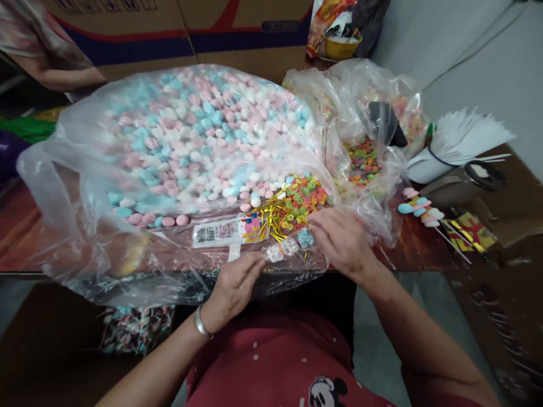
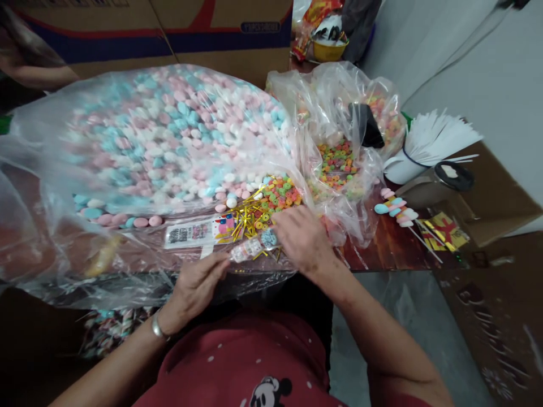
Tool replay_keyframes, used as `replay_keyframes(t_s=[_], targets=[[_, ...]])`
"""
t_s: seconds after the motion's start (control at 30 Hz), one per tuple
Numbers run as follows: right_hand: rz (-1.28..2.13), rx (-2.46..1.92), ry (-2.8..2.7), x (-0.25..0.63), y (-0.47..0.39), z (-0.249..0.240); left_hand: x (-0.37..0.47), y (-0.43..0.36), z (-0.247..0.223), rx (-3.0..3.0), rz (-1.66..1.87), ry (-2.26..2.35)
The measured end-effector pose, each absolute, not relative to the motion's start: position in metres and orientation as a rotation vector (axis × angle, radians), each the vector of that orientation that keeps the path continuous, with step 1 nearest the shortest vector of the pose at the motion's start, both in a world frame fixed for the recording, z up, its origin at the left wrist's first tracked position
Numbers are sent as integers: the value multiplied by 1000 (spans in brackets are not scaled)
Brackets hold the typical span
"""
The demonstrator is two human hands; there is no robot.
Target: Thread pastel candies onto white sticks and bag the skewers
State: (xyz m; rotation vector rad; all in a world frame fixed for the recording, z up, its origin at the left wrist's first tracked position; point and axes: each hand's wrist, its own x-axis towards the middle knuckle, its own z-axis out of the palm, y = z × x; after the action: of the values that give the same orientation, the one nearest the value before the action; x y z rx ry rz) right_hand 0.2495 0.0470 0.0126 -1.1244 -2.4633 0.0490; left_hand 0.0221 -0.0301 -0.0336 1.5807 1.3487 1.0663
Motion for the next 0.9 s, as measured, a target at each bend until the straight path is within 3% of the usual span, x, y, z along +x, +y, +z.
replay_keyframes(t_s=[0.2, 0.4, 0.77, 0.9], targets=[[-11, -1730, -2655, 256, 70, -7, 32, -23, -31, 755, 1179, 1161], [-115, -1934, -2674, 241, 65, -19, 39, -19, -33, 694, 1194, 1064], [49, -1928, -2590, 252, 71, 1, 35, -14, -28, 579, 1275, 1063], [-37, -1812, -2718, 251, 68, -6, 37, -16, -27, 545, 1278, 1078]])
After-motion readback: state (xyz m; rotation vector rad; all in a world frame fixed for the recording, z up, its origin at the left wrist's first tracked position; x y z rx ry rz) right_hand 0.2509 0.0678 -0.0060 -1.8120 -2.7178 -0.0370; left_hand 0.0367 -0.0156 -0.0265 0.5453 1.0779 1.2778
